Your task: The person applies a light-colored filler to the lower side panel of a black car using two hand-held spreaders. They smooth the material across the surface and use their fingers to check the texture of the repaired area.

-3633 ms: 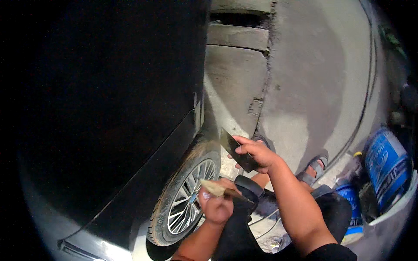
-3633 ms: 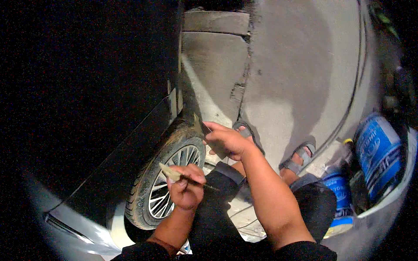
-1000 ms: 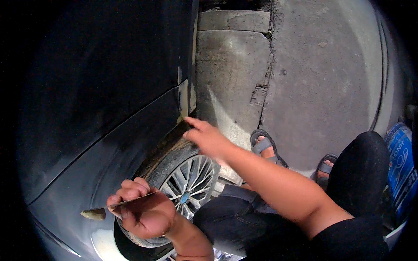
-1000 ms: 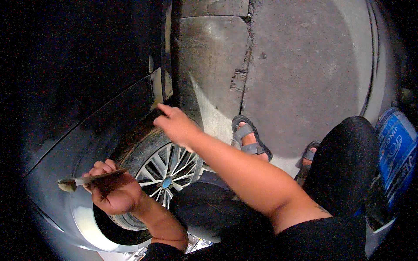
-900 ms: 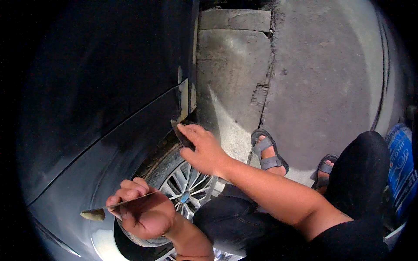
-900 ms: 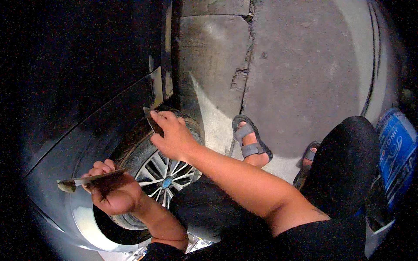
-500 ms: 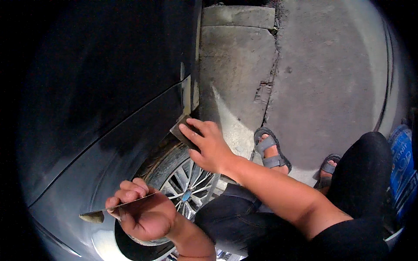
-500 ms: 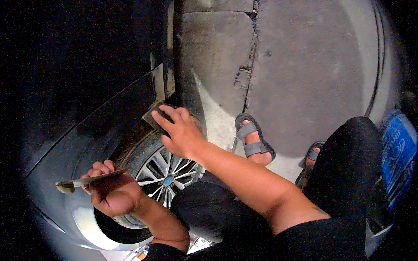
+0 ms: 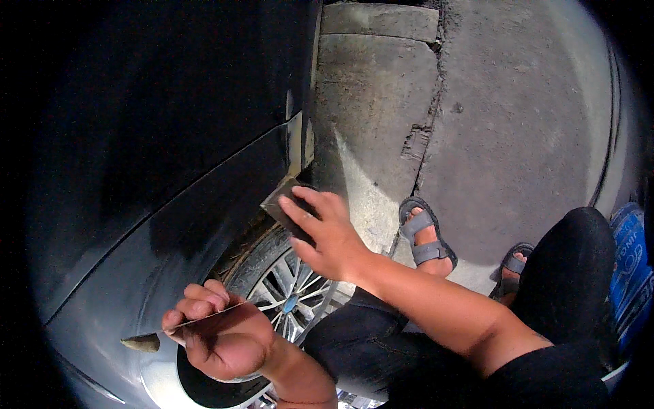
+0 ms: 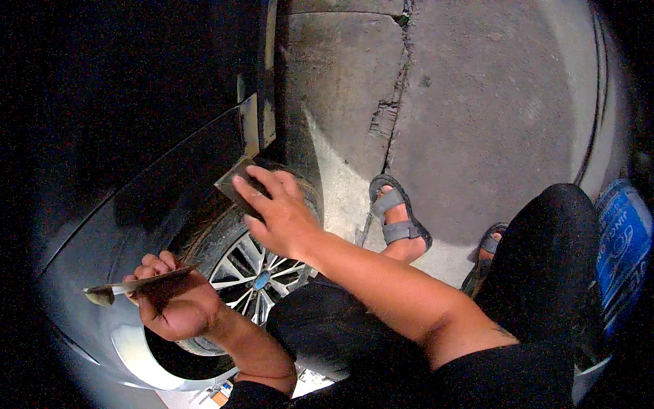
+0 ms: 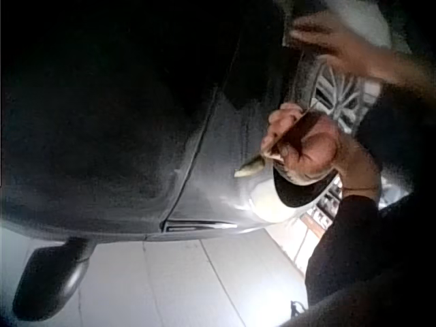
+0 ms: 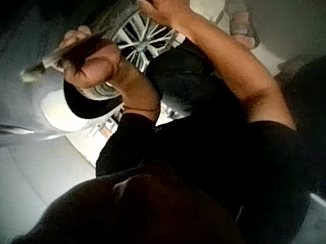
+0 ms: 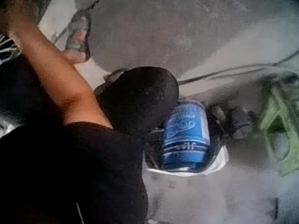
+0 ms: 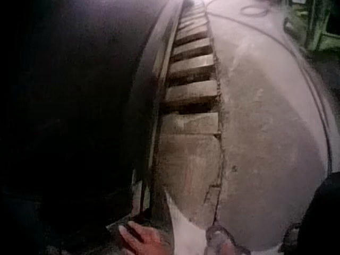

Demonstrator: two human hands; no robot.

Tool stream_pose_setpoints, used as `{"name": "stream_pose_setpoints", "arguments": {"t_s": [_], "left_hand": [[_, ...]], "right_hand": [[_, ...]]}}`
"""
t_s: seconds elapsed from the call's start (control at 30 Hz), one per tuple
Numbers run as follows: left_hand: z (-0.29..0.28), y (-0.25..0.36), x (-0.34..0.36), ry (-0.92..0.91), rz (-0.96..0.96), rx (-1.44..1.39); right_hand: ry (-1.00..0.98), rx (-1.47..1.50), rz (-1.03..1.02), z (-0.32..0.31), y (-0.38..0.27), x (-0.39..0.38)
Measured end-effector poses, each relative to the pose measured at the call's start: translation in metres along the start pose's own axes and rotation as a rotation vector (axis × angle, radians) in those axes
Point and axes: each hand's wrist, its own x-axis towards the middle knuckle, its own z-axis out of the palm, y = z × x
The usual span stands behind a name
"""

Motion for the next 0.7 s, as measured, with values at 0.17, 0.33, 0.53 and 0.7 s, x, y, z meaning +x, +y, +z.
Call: {"name": "stream_pose_setpoints", "arguments": {"t_s": [0.17, 0.33, 0.53, 0.7], "left_hand": [[0.002, 0.000, 0.000, 0.011, -0.004, 0.005], [0.005, 0.000, 0.000, 0.047, -0.015, -0.032], [0.001, 0.002, 0.001, 0.005, 0.006, -0.007], [0.004, -0.001, -0.001, 0.005, -0.003, -0.027]], "right_hand": [[-0.045, -0.071, -0.018, 0.009, -0.001, -0.007], [-0.028, -0.034, -0.002, 0.003, -0.009, 0.000], [-0.025, -0.045, 0.044, -0.002, 0.003, -0.006], [-0.005, -0.019, 0.032, 0.002, 0.015, 0.008]]}}
